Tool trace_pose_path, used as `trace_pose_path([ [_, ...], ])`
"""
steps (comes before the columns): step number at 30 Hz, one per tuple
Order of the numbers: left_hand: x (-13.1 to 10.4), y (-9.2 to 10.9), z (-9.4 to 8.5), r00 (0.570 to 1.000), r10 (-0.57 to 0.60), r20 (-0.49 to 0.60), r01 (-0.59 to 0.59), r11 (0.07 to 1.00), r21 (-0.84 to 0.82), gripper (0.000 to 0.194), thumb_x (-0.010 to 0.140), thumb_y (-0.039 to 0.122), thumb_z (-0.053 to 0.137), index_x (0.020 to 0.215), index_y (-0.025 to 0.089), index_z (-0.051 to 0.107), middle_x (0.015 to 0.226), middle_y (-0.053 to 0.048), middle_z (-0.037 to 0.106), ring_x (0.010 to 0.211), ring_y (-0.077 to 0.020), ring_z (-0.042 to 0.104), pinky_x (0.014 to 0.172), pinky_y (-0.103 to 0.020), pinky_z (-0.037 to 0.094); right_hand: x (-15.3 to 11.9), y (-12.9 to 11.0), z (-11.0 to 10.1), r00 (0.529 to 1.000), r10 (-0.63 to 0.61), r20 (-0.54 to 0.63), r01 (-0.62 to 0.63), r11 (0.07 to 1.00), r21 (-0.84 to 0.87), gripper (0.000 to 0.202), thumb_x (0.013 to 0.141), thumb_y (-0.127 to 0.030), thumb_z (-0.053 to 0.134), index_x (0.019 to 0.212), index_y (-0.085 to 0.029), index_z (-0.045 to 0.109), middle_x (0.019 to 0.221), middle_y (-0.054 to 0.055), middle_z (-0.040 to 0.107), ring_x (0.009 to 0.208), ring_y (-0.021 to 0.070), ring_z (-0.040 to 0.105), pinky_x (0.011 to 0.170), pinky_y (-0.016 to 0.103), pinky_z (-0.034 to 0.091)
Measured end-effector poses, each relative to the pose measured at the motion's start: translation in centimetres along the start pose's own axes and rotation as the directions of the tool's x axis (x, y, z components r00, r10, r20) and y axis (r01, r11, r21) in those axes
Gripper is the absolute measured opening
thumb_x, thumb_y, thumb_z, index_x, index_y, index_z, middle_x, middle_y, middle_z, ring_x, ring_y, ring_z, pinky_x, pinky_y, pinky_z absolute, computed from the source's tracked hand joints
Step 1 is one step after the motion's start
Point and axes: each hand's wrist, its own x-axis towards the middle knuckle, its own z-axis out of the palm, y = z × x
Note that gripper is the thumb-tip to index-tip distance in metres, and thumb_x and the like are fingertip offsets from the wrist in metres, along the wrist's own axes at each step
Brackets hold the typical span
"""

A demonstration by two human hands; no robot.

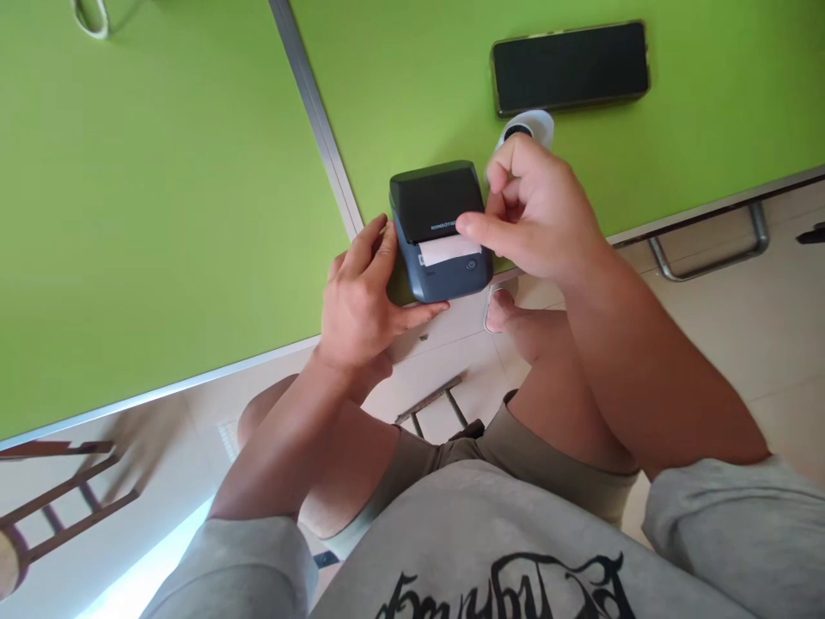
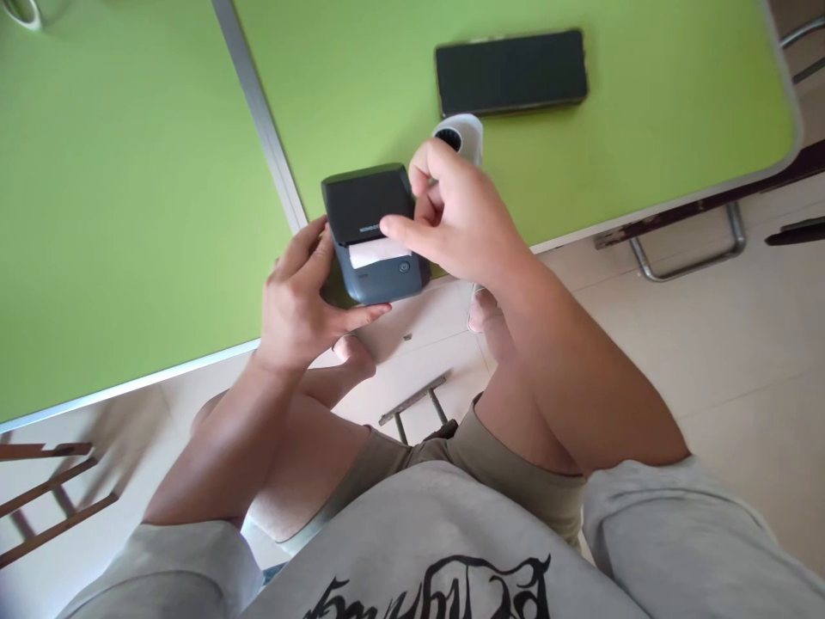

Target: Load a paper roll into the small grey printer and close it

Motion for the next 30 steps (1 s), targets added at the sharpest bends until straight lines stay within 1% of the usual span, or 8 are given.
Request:
trace_pose_path([
  [3,-0.1,0.1,0.0,1.000,-0.006,0.011,0.006,1.000,-0.013,0.107,0.077,0.089,0.064,0.158,0.023,0.046,0.159,-0.019,0.052,0.142,-0.0399,0.057,0.115,-0.053,0.050,-0.2,-0.2,0.0,1.000,-0.024,0.000,0.024,0.997,-0.070,0.045,0.074,-0.026,0.090,0.081,-0.026,0.045,0.059,-0.010,0.045,0.052,0.0094,0.042,0.053,0.030,0.035],
  [7,-0.1,0.4,0.0,1.000,0.004,0.027,-0.003,1.000,-0.015,0.108,0.078,0.091,0.062,0.158,0.021,0.044,0.161,-0.019,0.050,0.145,-0.0385,0.054,0.117,-0.051,0.046,-0.3,-0.7,0.5,0.978,-0.140,-0.155,0.130,0.989,-0.069,0.042,0.077,-0.028,0.087,0.078,-0.026,0.045,0.053,-0.010,0.045,0.043,0.0084,0.040,0.048,0.031,0.031],
  [11,-0.1,0.8,0.0,0.999,-0.023,0.024,0.023,1.000,-0.013,0.101,0.079,0.091,0.060,0.150,0.021,0.048,0.153,-0.018,0.057,0.138,-0.0362,0.059,0.116,-0.049,0.045,0.1,-1.9,1.5,0.937,-0.205,-0.281,0.216,0.976,0.006,0.030,0.096,-0.041,0.070,0.082,-0.028,0.046,0.056,-0.007,0.046,0.046,0.0142,0.057,0.040,0.033,0.027],
  [15,0.0,0.9,0.2,1.000,-0.004,0.010,0.004,1.000,-0.001,0.090,0.082,0.090,0.058,0.138,0.020,0.053,0.147,-0.019,0.062,0.131,-0.0350,0.063,0.112,-0.048,0.047,1.2,-1.9,2.0,0.889,-0.307,-0.338,0.290,0.952,-0.103,0.032,0.094,-0.045,0.071,0.083,-0.028,0.046,0.078,-0.001,0.057,0.063,0.0144,0.066,0.045,0.032,0.031],
  [17,-0.1,0.9,0.3,1.000,0.013,-0.004,-0.013,1.000,0.011,0.089,0.083,0.089,0.057,0.137,0.018,0.053,0.146,-0.020,0.062,0.129,-0.0351,0.063,0.110,-0.048,0.047,1.7,-1.6,1.9,0.878,-0.370,-0.305,0.322,0.926,-0.195,0.025,0.091,-0.034,0.071,0.083,-0.027,0.049,0.080,-0.001,0.062,0.064,0.0141,0.064,0.050,0.032,0.033],
  [20,-0.2,0.7,0.4,0.999,0.034,-0.021,-0.034,0.999,0.029,0.090,0.082,0.089,0.057,0.135,0.017,0.053,0.143,-0.021,0.063,0.126,-0.0354,0.065,0.108,-0.048,0.048,2.4,-1.6,1.6,0.896,-0.425,-0.128,0.344,0.847,-0.406,0.019,0.084,-0.018,0.073,0.078,-0.026,0.057,0.072,-0.003,0.066,0.060,0.0147,0.060,0.062,0.034,0.043],
  [25,-0.2,0.7,0.6,0.999,0.040,-0.029,-0.040,0.999,0.030,0.086,0.084,0.086,0.059,0.137,0.019,0.050,0.143,-0.020,0.063,0.127,-0.0361,0.064,0.108,-0.050,0.048,3.2,-2.6,1.1,0.971,-0.219,0.092,0.225,0.720,-0.657,0.021,0.078,-0.012,0.071,0.080,-0.032,0.073,0.069,-0.005,0.073,0.061,0.0210,0.062,0.067,0.040,0.046],
  [30,-0.2,0.7,0.5,0.999,0.046,-0.019,-0.045,0.998,0.046,0.084,0.083,0.085,0.062,0.133,0.019,0.051,0.140,-0.020,0.064,0.124,-0.0358,0.065,0.107,-0.049,0.048,4.3,-3.0,0.7,0.973,-0.077,0.217,0.205,0.722,-0.661,0.028,0.071,-0.018,0.084,0.093,-0.033,0.074,0.084,-0.003,0.078,0.075,0.0257,0.068,0.073,0.040,0.051],
])
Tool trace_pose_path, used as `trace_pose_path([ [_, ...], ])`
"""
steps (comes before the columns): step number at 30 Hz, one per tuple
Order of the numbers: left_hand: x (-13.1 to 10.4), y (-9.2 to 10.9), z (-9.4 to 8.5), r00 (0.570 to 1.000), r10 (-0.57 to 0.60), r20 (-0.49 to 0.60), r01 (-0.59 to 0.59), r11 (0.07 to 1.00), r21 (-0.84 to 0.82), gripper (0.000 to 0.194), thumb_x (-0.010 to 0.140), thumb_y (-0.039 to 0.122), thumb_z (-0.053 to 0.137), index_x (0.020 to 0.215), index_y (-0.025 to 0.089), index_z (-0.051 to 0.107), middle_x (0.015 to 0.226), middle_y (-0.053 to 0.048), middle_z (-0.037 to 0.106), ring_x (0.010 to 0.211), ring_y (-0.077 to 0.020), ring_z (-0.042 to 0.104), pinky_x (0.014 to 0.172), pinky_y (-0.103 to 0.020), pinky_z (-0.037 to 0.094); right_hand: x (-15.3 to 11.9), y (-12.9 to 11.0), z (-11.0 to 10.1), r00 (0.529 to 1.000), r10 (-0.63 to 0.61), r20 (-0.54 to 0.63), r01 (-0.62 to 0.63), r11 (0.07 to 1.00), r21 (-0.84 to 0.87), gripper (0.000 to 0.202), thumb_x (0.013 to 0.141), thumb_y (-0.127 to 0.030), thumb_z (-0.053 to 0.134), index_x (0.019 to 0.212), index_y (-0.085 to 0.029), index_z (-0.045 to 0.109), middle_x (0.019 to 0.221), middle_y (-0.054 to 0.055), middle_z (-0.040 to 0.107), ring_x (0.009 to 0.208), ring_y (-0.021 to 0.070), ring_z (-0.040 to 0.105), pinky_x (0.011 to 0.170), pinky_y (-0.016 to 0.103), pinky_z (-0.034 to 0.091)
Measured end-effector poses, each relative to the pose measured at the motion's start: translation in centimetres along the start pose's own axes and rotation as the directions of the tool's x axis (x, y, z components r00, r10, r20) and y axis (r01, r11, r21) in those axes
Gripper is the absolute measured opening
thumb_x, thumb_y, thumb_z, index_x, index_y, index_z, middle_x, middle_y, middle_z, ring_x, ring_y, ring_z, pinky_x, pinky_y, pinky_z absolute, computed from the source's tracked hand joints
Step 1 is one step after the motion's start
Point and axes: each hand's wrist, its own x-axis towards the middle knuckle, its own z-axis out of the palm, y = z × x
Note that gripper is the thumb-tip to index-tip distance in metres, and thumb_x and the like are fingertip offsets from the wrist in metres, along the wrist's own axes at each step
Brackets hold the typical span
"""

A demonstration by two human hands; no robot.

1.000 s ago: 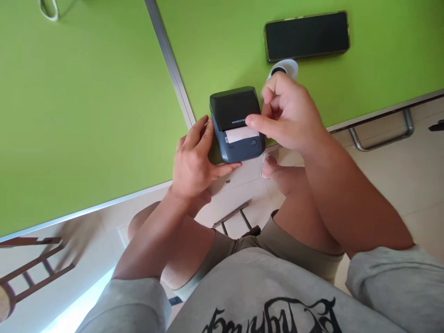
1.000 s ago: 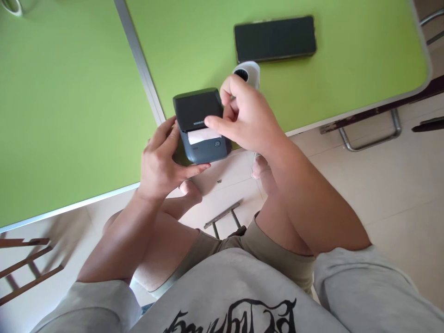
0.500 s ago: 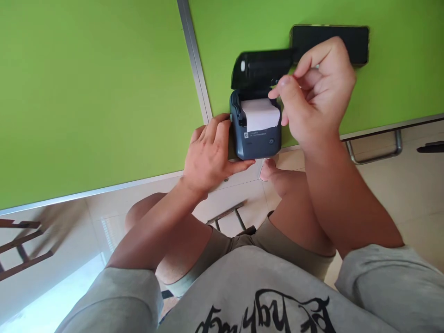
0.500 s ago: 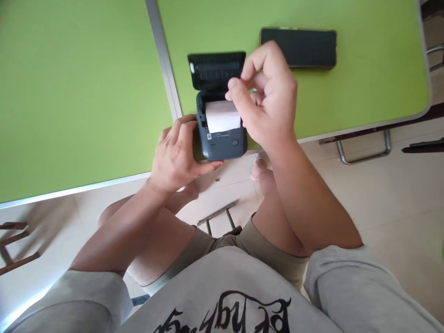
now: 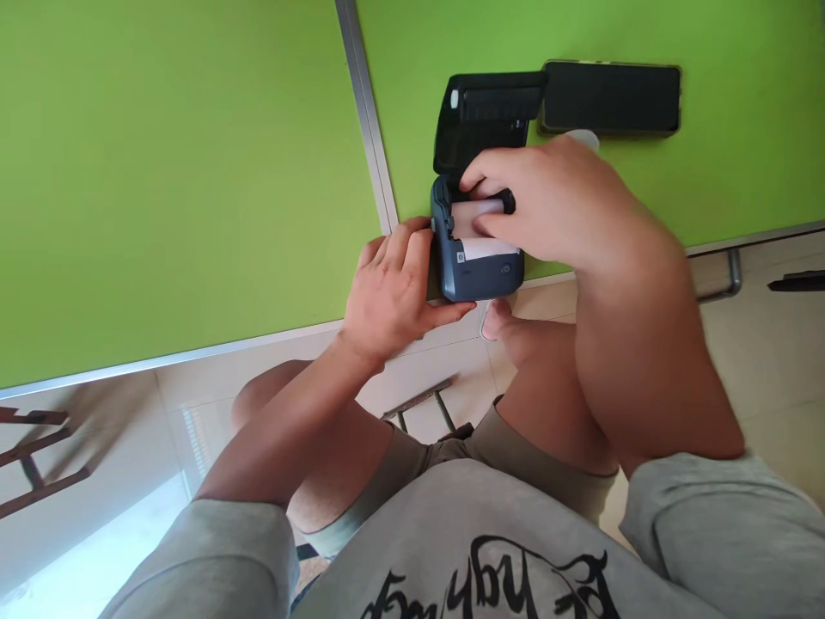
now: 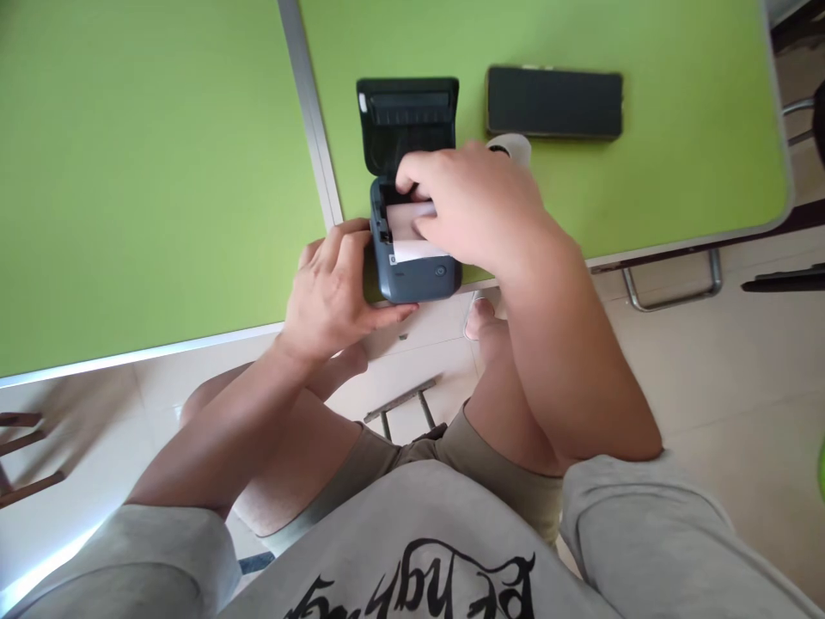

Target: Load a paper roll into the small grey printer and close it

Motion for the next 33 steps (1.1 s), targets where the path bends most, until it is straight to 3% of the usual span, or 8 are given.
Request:
trace_pose_path([
  [6,0.0,0.0,-0.1,1.000,0.014,-0.007,-0.014,1.000,0.005,0.083,0.086,0.086,0.056,0.132,0.017,0.052,0.139,-0.021,0.064,0.123,-0.0350,0.065,0.106,-0.048,0.048,0.5,-0.6,-1.1,0.993,0.023,0.119,-0.011,0.995,-0.104,0.033,0.068,-0.018,0.086,0.094,-0.035,0.074,0.086,-0.001,0.078,0.078,0.0297,0.069,0.074,0.047,0.054],
  [14,-0.1,0.0,0.2,0.999,0.038,-0.018,-0.038,0.999,-0.005,0.083,0.091,0.085,0.047,0.136,0.015,0.050,0.142,-0.021,0.063,0.128,-0.0345,0.063,0.107,-0.048,0.046,-2.1,0.4,-1.4,0.967,-0.165,-0.196,0.212,0.945,0.250,0.038,0.069,-0.020,0.081,0.102,-0.035,0.069,0.098,-0.005,0.079,0.057,0.0136,0.056,0.056,0.035,0.047],
  [16,-0.1,-0.1,0.2,0.999,0.036,-0.010,-0.036,0.999,0.000,0.087,0.089,0.087,0.047,0.135,0.014,0.052,0.141,-0.022,0.063,0.127,-0.0348,0.063,0.107,-0.048,0.046,-2.4,1.6,-1.3,0.916,-0.095,-0.390,0.313,0.777,0.546,0.039,0.069,-0.032,0.086,0.103,-0.035,0.068,0.096,-0.005,0.077,0.055,0.0116,0.052,0.047,0.031,0.037],
  [18,-0.1,-0.1,0.2,0.999,0.039,-0.002,-0.039,0.999,0.011,0.089,0.087,0.088,0.050,0.135,0.013,0.053,0.140,-0.022,0.063,0.126,-0.0355,0.064,0.107,-0.049,0.046,-2.7,3.7,-1.3,0.851,0.072,-0.521,0.436,0.459,0.775,0.039,0.065,-0.052,0.088,0.094,-0.035,0.067,0.080,-0.007,0.071,0.047,0.0098,0.039,0.043,0.030,0.028],
  [20,-0.1,-0.1,0.1,0.999,0.043,0.000,-0.043,0.999,0.024,0.090,0.086,0.087,0.054,0.135,0.012,0.053,0.140,-0.022,0.063,0.125,-0.0359,0.064,0.106,-0.049,0.047,-2.9,6.2,-1.5,0.960,0.112,-0.255,0.217,0.273,0.937,0.051,0.063,-0.071,0.080,0.101,-0.039,0.071,0.078,-0.009,0.066,0.043,0.0077,0.025,0.046,0.031,0.026],
  [25,-0.2,-0.3,-0.2,0.998,0.054,-0.015,-0.053,0.998,0.035,0.084,0.084,0.081,0.064,0.136,0.016,0.051,0.140,-0.020,0.064,0.125,-0.0350,0.065,0.106,-0.048,0.049,-3.2,9.5,-1.9,0.854,0.422,-0.305,0.331,0.012,0.943,0.047,0.054,-0.054,0.079,0.096,-0.034,0.070,0.076,-0.008,0.061,0.049,0.0098,0.016,0.052,0.031,0.010],
  [29,-0.1,-0.4,-0.2,0.997,0.062,-0.044,-0.060,0.997,0.042,0.078,0.087,0.079,0.063,0.134,0.017,0.052,0.136,-0.019,0.067,0.121,-0.0342,0.067,0.103,-0.048,0.050,-2.3,8.3,-1.3,0.695,0.688,-0.209,0.282,0.007,0.959,0.027,0.050,-0.029,0.058,0.077,-0.028,0.054,0.067,-0.006,0.052,0.049,0.0088,0.021,0.052,0.029,0.009],
  [33,0.1,-0.3,-0.2,0.997,0.045,-0.068,-0.039,0.996,0.077,0.076,0.086,0.081,0.061,0.129,0.018,0.054,0.134,-0.019,0.068,0.115,-0.0341,0.068,0.099,-0.048,0.051,-1.6,8.7,0.2,0.678,0.681,-0.277,0.185,0.207,0.961,0.026,0.058,-0.023,0.064,0.078,-0.029,0.048,0.068,-0.005,0.047,0.049,0.0105,0.029,0.050,0.029,0.015],
])
